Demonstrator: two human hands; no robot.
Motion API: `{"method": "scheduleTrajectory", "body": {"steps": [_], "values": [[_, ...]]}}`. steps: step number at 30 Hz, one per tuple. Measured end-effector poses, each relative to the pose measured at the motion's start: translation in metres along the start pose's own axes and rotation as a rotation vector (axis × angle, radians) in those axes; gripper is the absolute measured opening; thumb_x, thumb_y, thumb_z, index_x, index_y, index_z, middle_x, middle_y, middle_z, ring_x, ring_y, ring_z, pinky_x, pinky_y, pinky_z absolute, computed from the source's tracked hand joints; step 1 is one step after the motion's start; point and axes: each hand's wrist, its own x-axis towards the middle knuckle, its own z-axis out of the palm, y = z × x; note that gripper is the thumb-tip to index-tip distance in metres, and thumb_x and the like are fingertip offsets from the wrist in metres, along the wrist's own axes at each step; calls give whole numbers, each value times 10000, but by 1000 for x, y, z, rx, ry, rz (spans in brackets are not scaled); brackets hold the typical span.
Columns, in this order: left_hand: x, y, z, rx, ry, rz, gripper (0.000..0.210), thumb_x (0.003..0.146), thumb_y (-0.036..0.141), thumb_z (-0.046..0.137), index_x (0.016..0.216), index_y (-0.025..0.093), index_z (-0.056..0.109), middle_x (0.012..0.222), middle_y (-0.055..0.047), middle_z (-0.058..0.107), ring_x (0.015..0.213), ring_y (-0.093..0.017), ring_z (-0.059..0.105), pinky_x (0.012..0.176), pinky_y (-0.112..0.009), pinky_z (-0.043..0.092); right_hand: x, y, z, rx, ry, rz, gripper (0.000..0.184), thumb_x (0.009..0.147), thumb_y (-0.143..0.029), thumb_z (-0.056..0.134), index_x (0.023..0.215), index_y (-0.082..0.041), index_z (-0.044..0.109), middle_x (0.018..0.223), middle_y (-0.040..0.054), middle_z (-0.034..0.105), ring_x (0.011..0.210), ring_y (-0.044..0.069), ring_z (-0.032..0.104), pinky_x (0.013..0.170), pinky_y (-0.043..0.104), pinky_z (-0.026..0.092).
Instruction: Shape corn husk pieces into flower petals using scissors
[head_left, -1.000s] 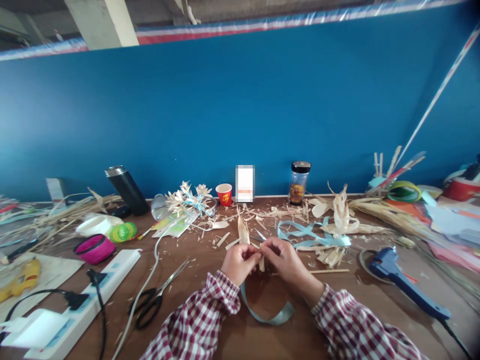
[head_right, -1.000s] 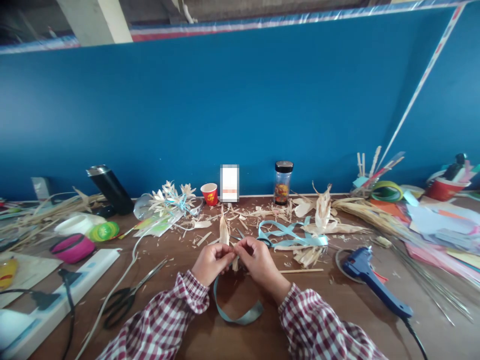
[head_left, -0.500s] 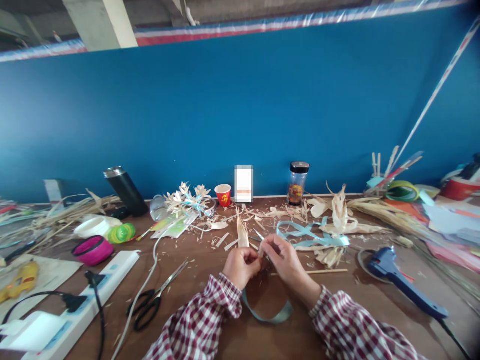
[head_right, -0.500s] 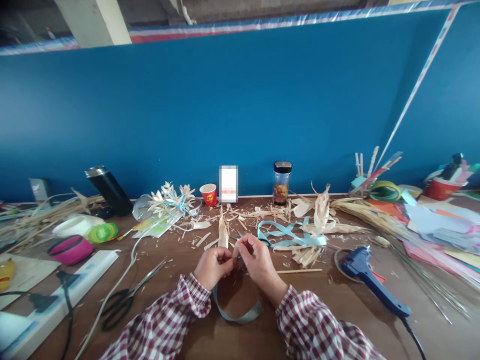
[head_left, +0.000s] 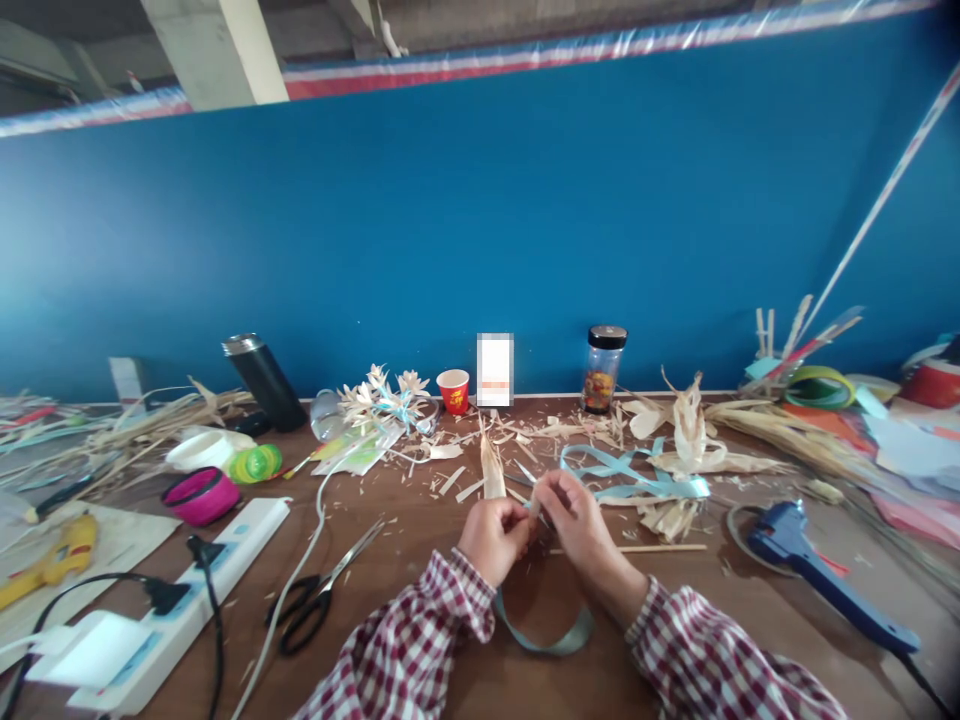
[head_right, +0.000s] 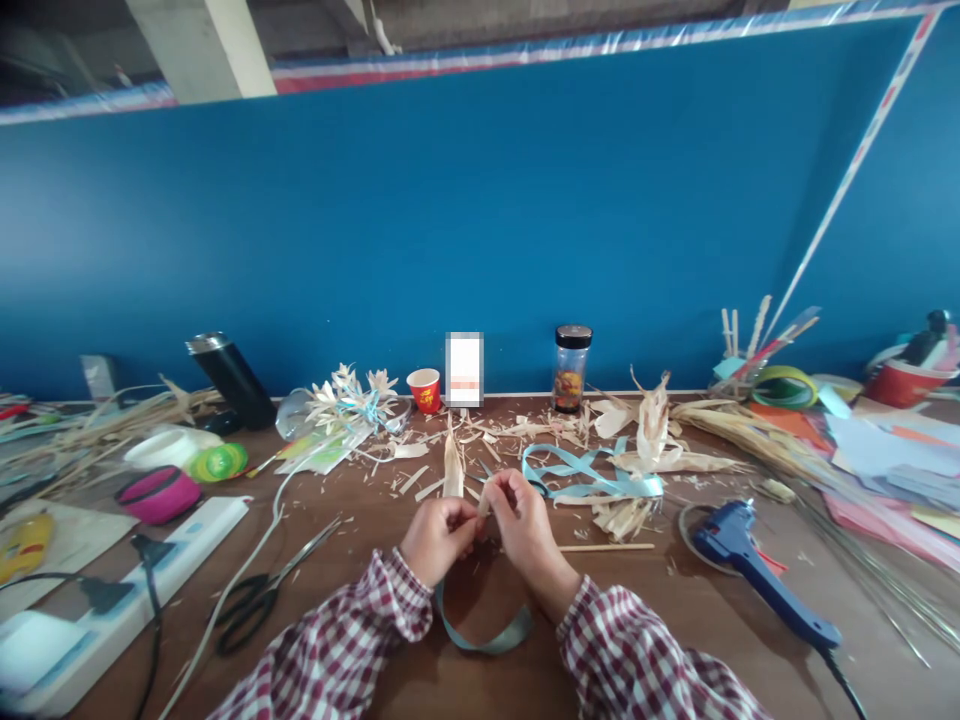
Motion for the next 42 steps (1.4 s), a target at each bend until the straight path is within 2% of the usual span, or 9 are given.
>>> {"method": "scheduleTrajectory", "body": {"steps": [10,14,18,20,23,26,29,35,42], "values": [[-8,5,2,444,112,378,291,863,301,469,649,169,614,588,-32,617,549,-136,551,538,-234,358,4,5,-1,4,101,31,330,761,-505,589,706,-184,540,565,-18,499,504,124,434,459,239,341],[-9,4,-1,554,80,497,293,897,292,411,723,171,613,658,-48,626,624,-149,573,589,-239,380,5,7,-1,79,92,61,336,755,-507,605,695,-185,533,532,-43,457,472,105,395,447,232,309],[-7,5,-14,592,-26,594,254,881,270,444,730,190,632,692,-39,642,655,-140,584,635,-226,405,16,7,-14,222,231,53,369,750,-523,611,641,-196,481,490,-61,427,429,85,355,437,230,291],[-1,3,-28,600,118,523,256,886,246,429,765,193,647,737,-41,657,703,-140,597,684,-223,417,20,6,-21,223,285,10,375,744,-520,624,629,-197,474,484,-56,443,443,91,379,459,235,314],[14,-6,-54,741,450,221,245,881,238,435,874,189,675,852,-71,672,789,-180,609,712,-261,422,20,4,-23,165,270,-8,358,749,-517,625,663,-192,503,513,-36,493,480,107,434,492,241,358],[27,-18,-72,885,445,9,222,854,216,478,867,193,698,897,-85,653,812,-198,608,696,-273,419,16,5,-17,150,232,45,371,733,-546,624,710,-192,515,560,-21,523,482,113,450,465,236,372],[33,-25,-76,971,402,-64,240,855,226,481,799,178,709,855,-100,631,798,-213,602,690,-288,413,14,8,-13,140,219,54,386,714,-556,636,726,-189,516,586,-12,530,486,108,446,449,224,373],[36,-31,-72,977,404,-72,246,826,182,499,699,198,709,789,-72,615,744,-194,588,643,-275,396,15,15,-15,114,198,34,367,753,-543,607,731,-191,508,567,-16,508,491,114,446,441,219,370],[36,-29,-70,699,490,14,137,750,146,564,734,169,698,741,-49,682,739,-170,623,700,-267,444,13,15,-14,44,160,1,358,782,-533,582,752,-181,526,559,-14,512,487,114,449,436,216,354]]}}
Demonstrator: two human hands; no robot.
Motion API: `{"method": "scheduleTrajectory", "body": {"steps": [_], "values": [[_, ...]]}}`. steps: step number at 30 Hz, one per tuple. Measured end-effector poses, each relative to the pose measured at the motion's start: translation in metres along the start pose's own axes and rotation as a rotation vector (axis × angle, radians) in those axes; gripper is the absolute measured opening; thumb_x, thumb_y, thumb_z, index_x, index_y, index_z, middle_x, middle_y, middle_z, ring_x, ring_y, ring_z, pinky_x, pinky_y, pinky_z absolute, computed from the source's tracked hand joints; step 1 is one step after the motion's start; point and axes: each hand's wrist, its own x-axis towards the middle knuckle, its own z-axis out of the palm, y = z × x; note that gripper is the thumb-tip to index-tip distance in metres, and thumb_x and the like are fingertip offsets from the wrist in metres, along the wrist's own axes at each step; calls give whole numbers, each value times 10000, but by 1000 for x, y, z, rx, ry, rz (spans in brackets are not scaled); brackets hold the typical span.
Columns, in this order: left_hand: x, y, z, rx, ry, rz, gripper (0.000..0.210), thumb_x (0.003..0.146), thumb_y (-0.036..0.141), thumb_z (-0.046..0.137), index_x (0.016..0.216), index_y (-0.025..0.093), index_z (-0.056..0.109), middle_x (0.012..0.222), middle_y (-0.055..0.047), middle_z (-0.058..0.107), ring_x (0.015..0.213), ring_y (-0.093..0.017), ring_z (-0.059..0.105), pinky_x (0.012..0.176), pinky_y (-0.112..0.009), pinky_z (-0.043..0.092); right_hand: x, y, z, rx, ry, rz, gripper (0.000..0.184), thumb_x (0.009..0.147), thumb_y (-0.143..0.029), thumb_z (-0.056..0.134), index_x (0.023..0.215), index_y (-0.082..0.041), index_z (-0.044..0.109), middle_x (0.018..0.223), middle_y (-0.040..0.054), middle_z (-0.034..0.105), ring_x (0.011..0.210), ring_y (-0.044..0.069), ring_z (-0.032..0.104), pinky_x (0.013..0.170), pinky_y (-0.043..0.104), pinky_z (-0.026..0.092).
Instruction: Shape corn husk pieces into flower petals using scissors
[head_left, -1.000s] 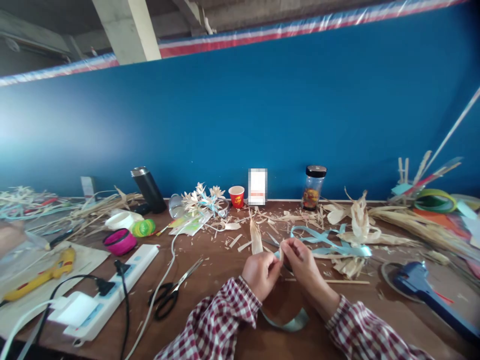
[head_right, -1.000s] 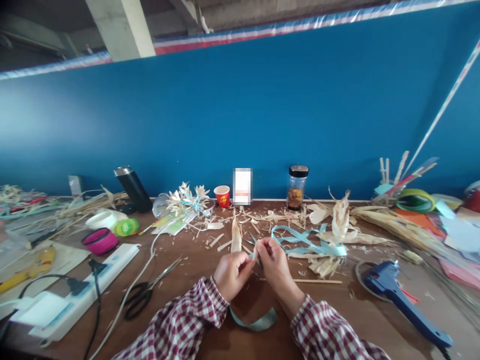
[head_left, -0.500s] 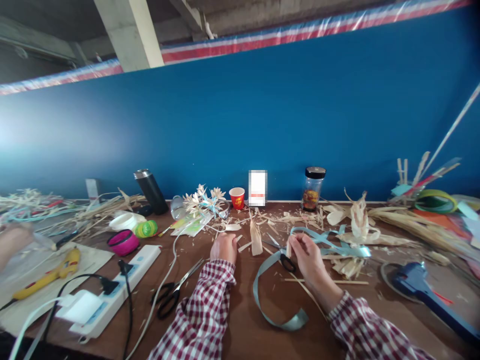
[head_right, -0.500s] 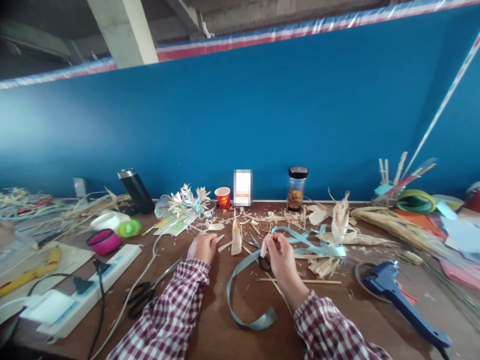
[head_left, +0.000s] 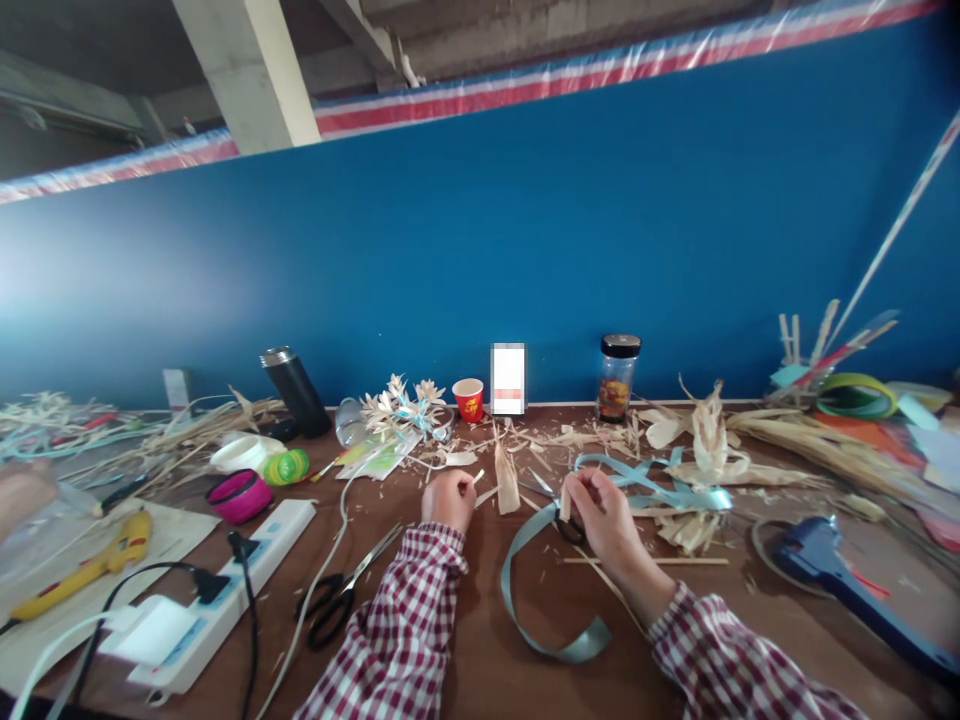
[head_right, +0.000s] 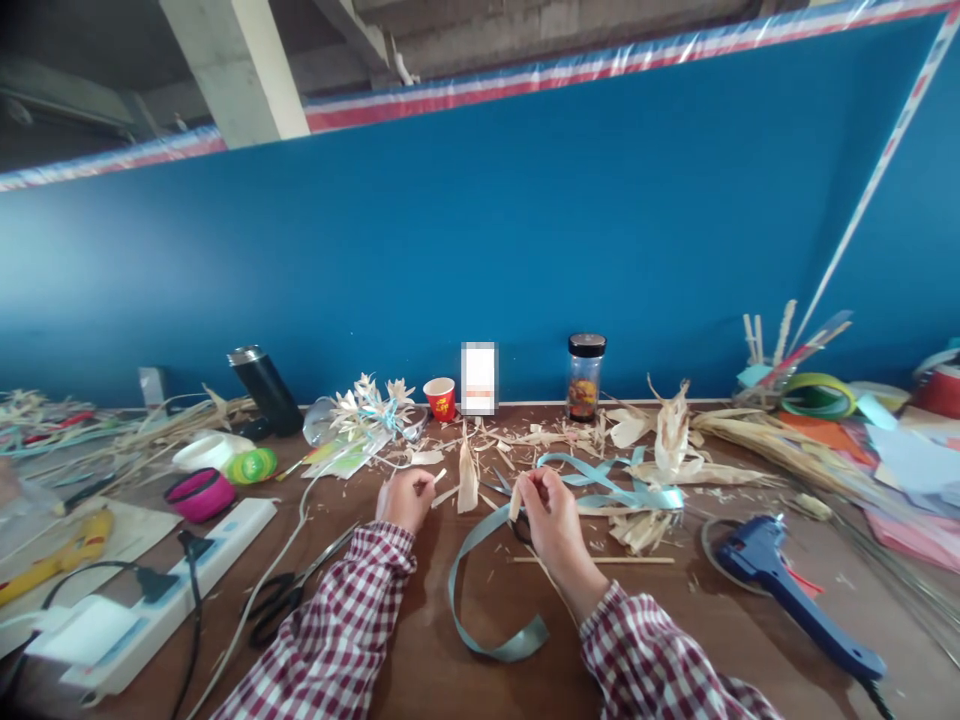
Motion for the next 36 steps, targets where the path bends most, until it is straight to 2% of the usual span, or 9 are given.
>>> {"method": "scheduleTrajectory", "body": {"steps": [2,5,8,10,11,16,21,28,36], "values": [[-3,7,0,-249,-26,-49,95,744,198,592,742,164,681,686,-33,681,663,-156,630,658,-263,475,-1,-2,0,-39,-7,-16,352,791,-527,572,744,-180,530,555,-16,512,482,112,446,439,217,352],[-13,23,-1,-733,-197,-141,175,709,326,656,739,155,637,610,-14,659,563,-150,622,565,-266,513,-2,-6,1,-100,-3,-39,358,789,-530,568,732,-178,542,565,-14,521,498,117,459,471,224,375],[-28,41,-1,-941,-351,-128,276,690,411,680,782,157,624,639,-14,671,544,-138,610,533,-258,522,-6,-10,3,-147,-17,-57,351,800,-519,554,729,-175,555,582,-6,530,527,126,474,492,226,388],[-38,51,1,-956,-432,-79,274,703,416,670,768,152,635,622,-10,662,501,-116,577,488,-228,492,-8,-13,4,-167,-51,-56,329,813,-496,544,732,-178,563,588,-3,536,525,127,470,484,224,383],[-41,55,2,-953,-434,-48,263,706,406,669,752,149,642,583,0,641,473,-104,551,464,-212,467,-9,-14,5,-174,-65,-52,313,816,-481,544,731,-180,565,588,-4,538,518,127,463,476,223,377],[-50,61,9,-865,-295,33,233,705,368,671,692,136,679,524,2,600,462,-94,506,462,-201,408,-13,-19,7,-180,-101,-63,225,821,-380,555,717,-183,574,598,-6,545,536,129,466,495,228,381],[-49,60,10,-810,-244,25,214,681,345,689,689,131,700,577,-27,648,505,-117,545,507,-219,433,-14,-18,8,-139,-169,-24,218,827,-368,542,717,-184,580,572,-6,554,511,133,486,484,238,397],[-49,60,14,-815,-238,-2,195,662,325,709,696,136,676,602,-27,657,530,-119,569,515,-209,450,-14,-19,10,-102,-204,22,241,807,-395,564,700,-183,599,554,-8,574,496,131,495,477,238,402],[-51,64,12,-894,-308,-92,296,687,382,693,836,126,702,617,-45,695,510,-134,594,457,-213,435,-15,-24,11,-71,-203,37,260,787,-404,586,694,-162,608,589,-10,568,526,117,490,497,225,390]]}}
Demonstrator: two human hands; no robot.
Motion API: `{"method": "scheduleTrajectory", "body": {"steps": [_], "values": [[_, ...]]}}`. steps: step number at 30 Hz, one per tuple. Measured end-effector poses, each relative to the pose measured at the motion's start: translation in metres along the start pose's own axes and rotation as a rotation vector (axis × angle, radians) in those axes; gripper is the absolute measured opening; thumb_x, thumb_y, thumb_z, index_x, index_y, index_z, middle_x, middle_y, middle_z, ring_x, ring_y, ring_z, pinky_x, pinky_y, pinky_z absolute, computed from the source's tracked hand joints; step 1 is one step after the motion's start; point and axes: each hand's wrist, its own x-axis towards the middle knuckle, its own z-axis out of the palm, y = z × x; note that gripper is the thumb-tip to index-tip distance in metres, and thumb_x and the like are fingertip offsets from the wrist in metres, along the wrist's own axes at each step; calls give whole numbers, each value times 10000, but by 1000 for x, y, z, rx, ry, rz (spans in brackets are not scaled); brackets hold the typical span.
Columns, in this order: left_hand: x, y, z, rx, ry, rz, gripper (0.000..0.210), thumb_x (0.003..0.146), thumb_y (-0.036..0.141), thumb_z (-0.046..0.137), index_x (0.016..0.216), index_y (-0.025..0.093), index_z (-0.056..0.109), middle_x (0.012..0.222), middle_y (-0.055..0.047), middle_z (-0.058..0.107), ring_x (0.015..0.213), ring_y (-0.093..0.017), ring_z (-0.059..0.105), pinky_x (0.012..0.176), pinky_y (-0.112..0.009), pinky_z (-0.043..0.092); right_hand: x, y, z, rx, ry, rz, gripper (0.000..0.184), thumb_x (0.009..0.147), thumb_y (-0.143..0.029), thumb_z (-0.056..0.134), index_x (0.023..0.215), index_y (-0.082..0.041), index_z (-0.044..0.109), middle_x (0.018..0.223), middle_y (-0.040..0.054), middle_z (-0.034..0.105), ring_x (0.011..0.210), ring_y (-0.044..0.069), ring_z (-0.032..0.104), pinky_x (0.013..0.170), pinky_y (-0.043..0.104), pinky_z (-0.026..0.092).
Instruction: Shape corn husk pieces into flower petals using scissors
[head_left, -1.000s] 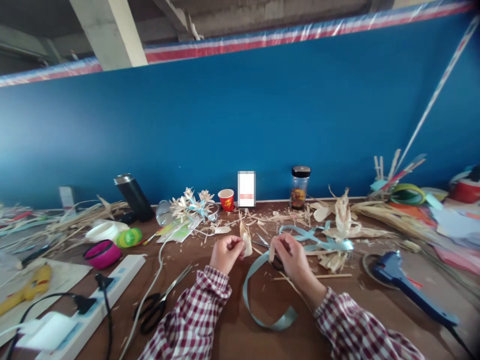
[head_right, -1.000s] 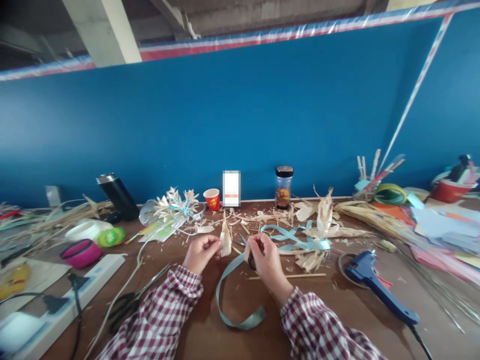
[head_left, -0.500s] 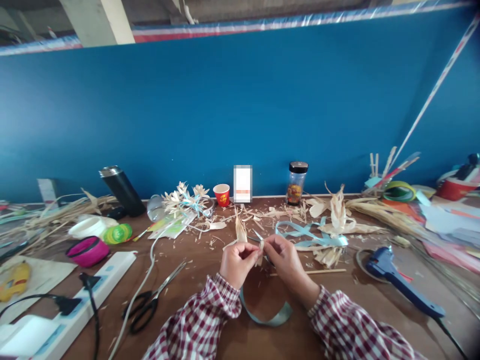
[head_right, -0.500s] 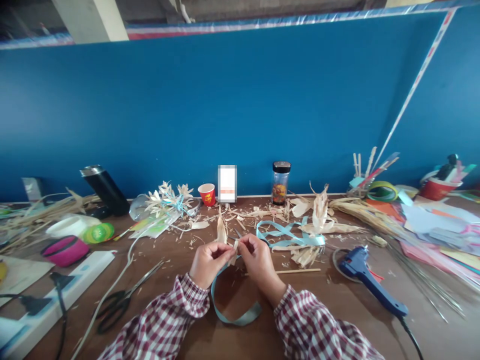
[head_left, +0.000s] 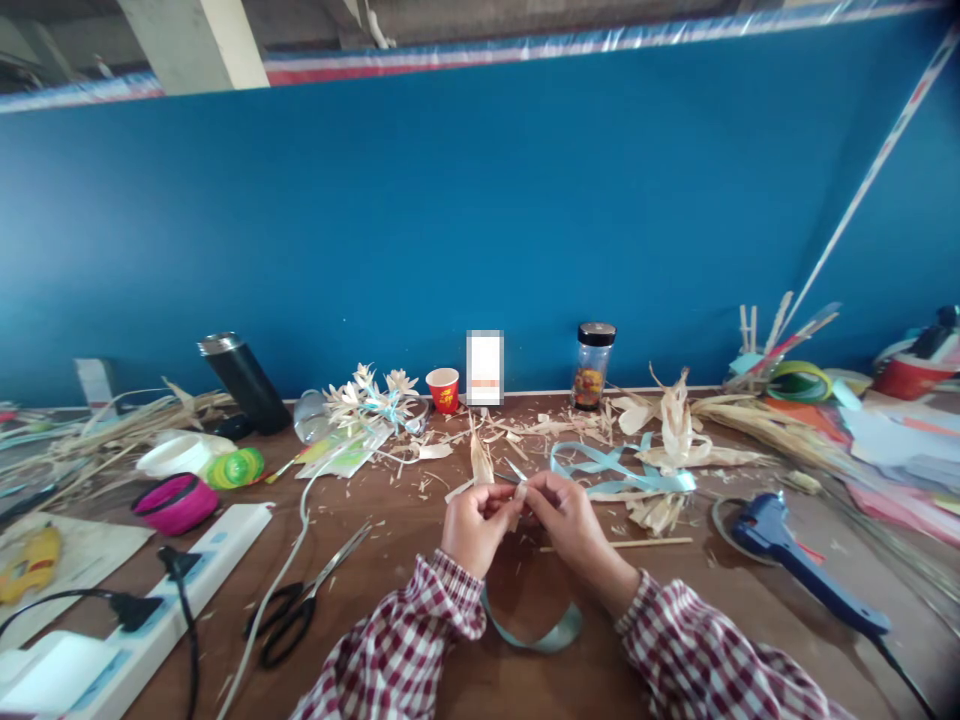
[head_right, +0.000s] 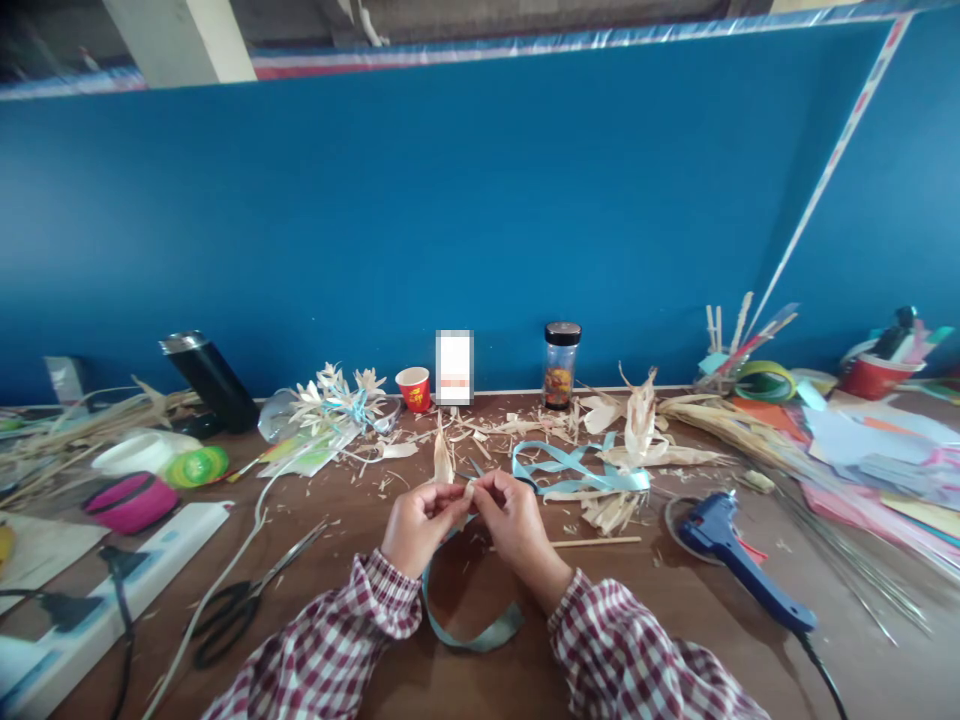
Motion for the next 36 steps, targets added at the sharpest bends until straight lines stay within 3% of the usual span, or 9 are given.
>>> {"method": "scheduleTrajectory", "body": {"steps": [3,9,15,25,31,36], "values": [[0,-2,-1,41,30,1,238,682,341,696,800,134,716,599,-37,695,502,-138,592,462,-224,438,0,1,0,15,-11,10,253,784,-397,592,690,-162,604,575,-17,554,526,113,487,502,223,388],[1,-5,-3,177,98,93,158,674,286,698,726,139,724,699,-61,724,643,-183,649,623,-268,492,2,4,1,114,-61,68,288,753,-433,627,664,-162,591,555,-24,546,517,105,496,502,217,405],[-2,-4,-4,203,99,107,159,701,283,673,743,139,726,684,-58,716,630,-183,644,600,-263,481,4,10,0,197,-87,153,334,703,-479,675,694,-154,598,576,-11,585,535,113,538,517,223,442],[-4,-5,1,262,179,221,118,724,229,642,708,133,709,704,-68,709,648,-170,634,625,-257,477,2,9,-1,112,-92,50,304,756,-471,632,725,-169,616,597,-13,574,539,123,535,515,233,448],[-3,-4,1,251,152,159,165,727,275,635,700,124,699,648,-61,693,590,-164,605,579,-253,455,4,8,1,115,-70,74,309,730,-469,654,758,-162,639,692,17,626,545,119,538,502,227,437],[-2,-2,-1,202,91,108,202,725,304,628,691,114,689,610,-53,670,554,-148,567,542,-240,425,5,11,0,159,-90,113,319,718,-470,664,718,-154,622,557,-21,555,511,106,505,492,212,408]]}}
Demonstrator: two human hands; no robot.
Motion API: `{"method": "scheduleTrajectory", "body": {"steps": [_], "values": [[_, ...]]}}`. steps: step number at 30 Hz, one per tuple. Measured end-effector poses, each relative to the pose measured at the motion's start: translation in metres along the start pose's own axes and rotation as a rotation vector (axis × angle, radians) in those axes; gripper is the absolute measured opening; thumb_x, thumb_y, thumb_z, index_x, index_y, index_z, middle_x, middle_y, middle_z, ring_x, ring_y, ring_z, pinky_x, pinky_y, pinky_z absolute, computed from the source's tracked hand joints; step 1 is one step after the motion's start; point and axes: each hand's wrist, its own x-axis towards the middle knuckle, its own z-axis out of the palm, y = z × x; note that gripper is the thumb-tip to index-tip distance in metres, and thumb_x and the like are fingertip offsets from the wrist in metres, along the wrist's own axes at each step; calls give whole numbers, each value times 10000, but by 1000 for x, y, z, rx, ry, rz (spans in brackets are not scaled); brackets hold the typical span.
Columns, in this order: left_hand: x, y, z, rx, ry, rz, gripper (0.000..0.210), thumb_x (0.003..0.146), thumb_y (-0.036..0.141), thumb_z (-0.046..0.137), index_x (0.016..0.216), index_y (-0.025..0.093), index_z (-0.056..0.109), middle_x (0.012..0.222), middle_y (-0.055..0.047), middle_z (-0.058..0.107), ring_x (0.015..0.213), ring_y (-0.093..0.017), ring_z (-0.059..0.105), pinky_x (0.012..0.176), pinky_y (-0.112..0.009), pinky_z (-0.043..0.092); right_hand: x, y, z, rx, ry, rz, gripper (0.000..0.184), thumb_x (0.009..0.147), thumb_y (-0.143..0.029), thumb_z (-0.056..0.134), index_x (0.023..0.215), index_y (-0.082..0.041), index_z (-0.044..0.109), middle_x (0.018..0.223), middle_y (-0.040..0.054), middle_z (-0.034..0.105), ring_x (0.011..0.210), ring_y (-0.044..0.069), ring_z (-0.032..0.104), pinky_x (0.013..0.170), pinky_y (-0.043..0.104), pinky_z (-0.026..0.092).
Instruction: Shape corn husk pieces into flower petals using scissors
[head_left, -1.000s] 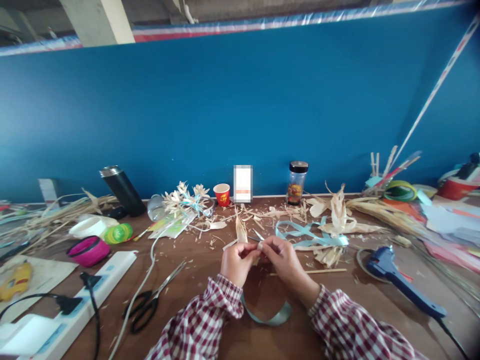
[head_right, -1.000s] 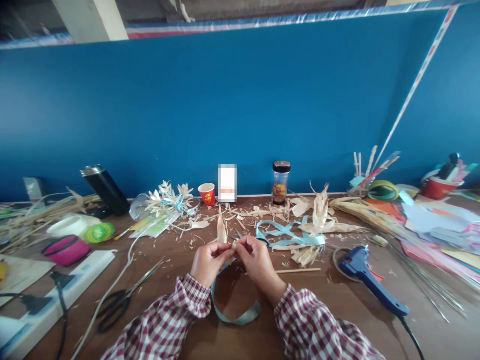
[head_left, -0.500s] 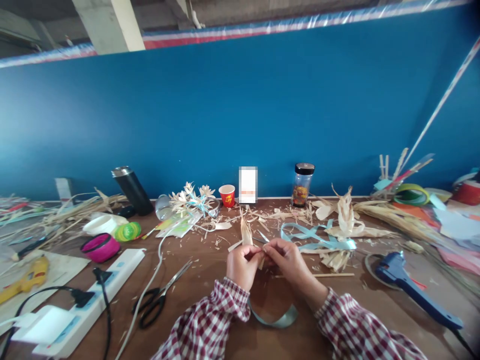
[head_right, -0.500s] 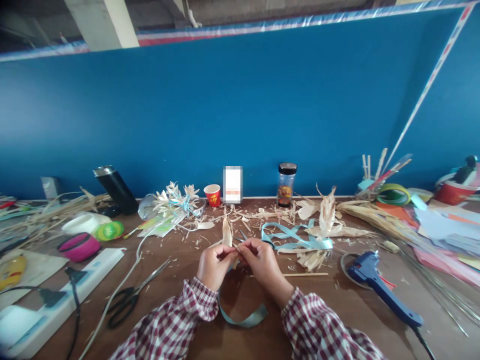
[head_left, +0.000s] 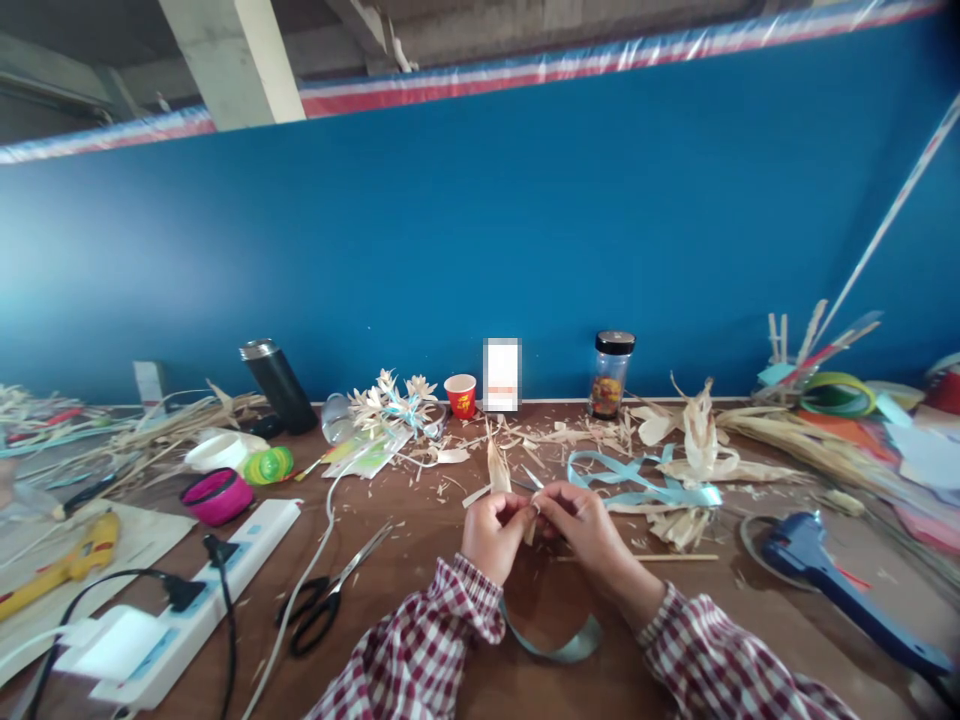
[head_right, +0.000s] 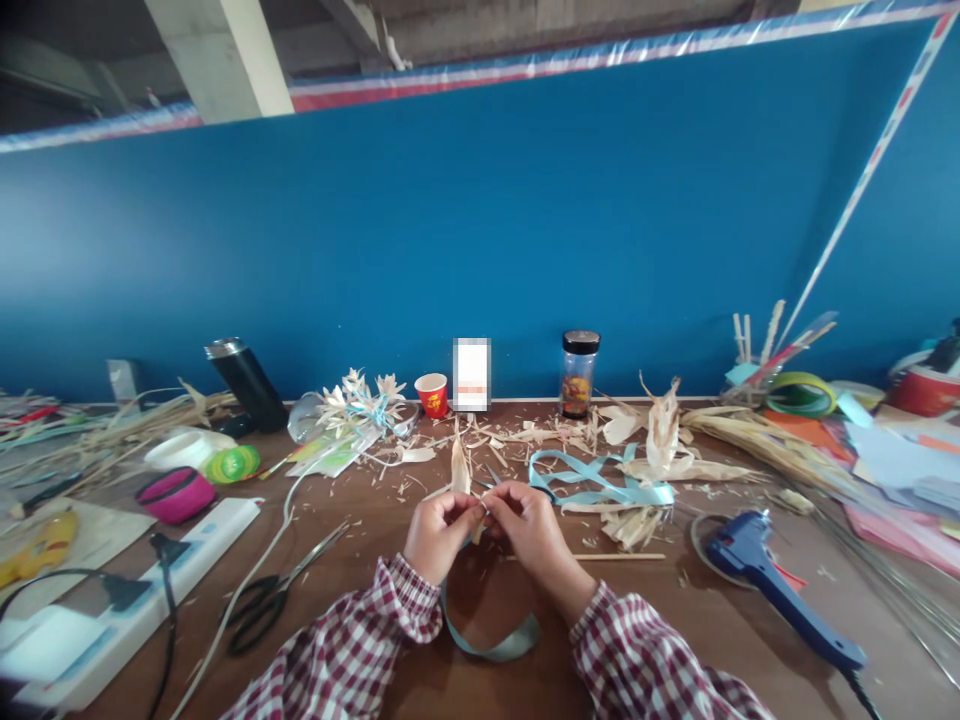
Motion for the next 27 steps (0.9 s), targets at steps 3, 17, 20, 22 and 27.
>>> {"method": "scheduleTrajectory", "body": {"steps": [3,17,20,22,27], "values": [[0,-1,0,-15,-14,-12,200,717,304,629,685,114,684,607,-46,662,545,-138,551,533,-233,412,0,-1,-1,-8,-9,6,325,726,-466,657,712,-144,624,550,-20,552,507,99,492,493,208,395],[2,-3,-2,-52,-3,-28,288,652,411,674,642,124,703,542,-29,639,508,-133,535,470,-218,401,-3,-10,0,-49,-29,-13,275,740,-426,613,688,-157,627,549,-15,575,511,114,519,502,225,422],[2,-4,-2,-48,-9,-22,287,668,407,662,646,124,705,543,-29,643,502,-130,537,467,-215,401,-3,-11,0,-54,-22,-8,251,736,-400,616,688,-154,631,554,-9,586,517,118,531,508,228,433],[2,-5,-1,-27,-11,-20,279,685,396,647,656,124,702,559,-31,650,516,-133,547,477,-215,406,-3,-12,-1,-51,-19,-2,235,733,-381,617,689,-151,638,568,-2,599,527,122,543,519,232,443],[1,-7,-1,28,-7,-3,276,714,378,618,663,118,695,578,-37,657,531,-134,554,508,-220,413,-4,-11,-1,-59,-5,-5,226,724,-363,622,677,-144,651,556,-3,600,517,120,540,517,229,439]]}}
